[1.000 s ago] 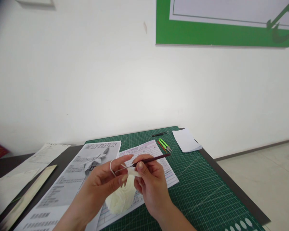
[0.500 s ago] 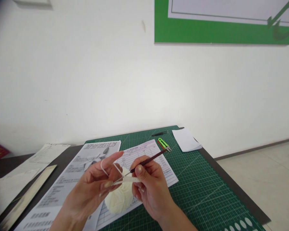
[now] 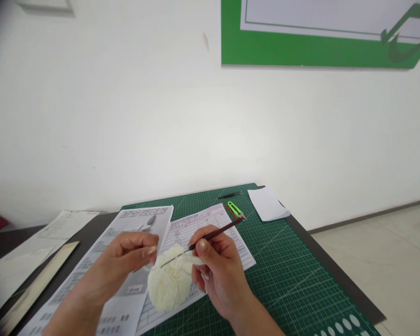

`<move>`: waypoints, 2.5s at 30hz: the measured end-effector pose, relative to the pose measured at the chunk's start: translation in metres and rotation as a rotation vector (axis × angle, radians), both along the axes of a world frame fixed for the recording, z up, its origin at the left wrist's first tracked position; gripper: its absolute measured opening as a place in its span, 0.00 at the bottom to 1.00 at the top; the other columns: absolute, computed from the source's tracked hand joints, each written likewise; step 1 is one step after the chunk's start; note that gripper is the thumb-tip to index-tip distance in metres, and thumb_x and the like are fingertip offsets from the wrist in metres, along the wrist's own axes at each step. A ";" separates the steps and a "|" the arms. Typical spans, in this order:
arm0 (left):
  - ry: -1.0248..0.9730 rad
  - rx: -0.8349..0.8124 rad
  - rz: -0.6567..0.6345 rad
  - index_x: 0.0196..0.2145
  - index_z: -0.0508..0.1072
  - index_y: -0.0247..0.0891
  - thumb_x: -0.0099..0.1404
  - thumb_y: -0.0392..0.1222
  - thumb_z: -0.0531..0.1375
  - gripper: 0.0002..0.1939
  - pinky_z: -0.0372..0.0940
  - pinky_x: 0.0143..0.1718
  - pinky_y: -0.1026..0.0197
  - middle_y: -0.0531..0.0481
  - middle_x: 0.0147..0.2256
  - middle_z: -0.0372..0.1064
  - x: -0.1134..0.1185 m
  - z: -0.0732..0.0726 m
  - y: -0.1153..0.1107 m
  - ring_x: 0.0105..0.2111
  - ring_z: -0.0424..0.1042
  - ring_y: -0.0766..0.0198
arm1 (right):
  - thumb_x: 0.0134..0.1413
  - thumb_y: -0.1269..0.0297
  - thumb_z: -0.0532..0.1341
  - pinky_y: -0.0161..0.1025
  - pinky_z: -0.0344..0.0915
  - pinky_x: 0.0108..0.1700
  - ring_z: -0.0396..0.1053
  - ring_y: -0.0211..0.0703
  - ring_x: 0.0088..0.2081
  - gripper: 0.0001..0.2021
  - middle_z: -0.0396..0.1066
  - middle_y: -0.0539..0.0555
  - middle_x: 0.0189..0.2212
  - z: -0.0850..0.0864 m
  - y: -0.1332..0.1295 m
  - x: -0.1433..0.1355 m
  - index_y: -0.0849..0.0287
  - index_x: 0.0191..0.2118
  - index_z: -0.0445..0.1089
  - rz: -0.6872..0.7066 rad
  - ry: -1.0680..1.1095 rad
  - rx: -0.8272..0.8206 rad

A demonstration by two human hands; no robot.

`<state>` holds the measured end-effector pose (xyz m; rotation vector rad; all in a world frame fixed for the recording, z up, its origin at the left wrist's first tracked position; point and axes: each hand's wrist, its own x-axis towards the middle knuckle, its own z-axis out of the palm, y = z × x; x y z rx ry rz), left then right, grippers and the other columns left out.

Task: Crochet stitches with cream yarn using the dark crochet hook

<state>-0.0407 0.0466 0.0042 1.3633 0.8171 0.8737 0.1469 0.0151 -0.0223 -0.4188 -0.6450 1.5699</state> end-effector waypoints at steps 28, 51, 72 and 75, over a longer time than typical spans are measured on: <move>-0.399 -0.218 0.255 0.40 0.71 0.34 0.65 0.43 0.58 0.10 0.69 0.29 0.58 0.49 0.36 0.72 -0.016 -0.017 0.019 0.29 0.71 0.64 | 0.47 0.63 0.69 0.21 0.47 0.13 0.42 0.24 0.14 0.07 0.62 0.43 0.16 0.020 0.019 0.012 0.59 0.27 0.73 0.241 -0.058 -0.030; -0.526 -0.201 0.272 0.34 0.77 0.34 0.57 0.48 0.58 0.15 0.66 0.34 0.56 0.44 0.32 0.69 0.040 0.003 -0.006 0.35 0.67 0.56 | 0.46 0.61 0.69 0.23 0.44 0.13 0.42 0.24 0.12 0.09 0.59 0.41 0.13 0.007 0.019 0.005 0.59 0.27 0.71 0.280 -0.088 -0.029; -0.315 0.088 0.174 0.19 0.77 0.38 0.56 0.59 0.61 0.22 0.58 0.39 0.58 0.47 0.21 0.68 0.024 -0.008 -0.008 0.27 0.64 0.59 | 0.48 0.61 0.69 0.23 0.44 0.14 0.43 0.24 0.14 0.08 0.59 0.41 0.14 -0.001 0.016 0.001 0.58 0.27 0.70 0.270 -0.016 -0.051; -0.342 -0.048 0.004 0.05 0.61 0.41 0.60 0.66 0.50 0.35 0.52 0.24 0.57 0.52 0.11 0.52 0.026 -0.008 -0.010 0.16 0.52 0.64 | 0.48 0.62 0.69 0.23 0.45 0.14 0.43 0.24 0.14 0.08 0.60 0.42 0.16 -0.002 0.016 0.002 0.58 0.28 0.70 0.274 -0.005 -0.055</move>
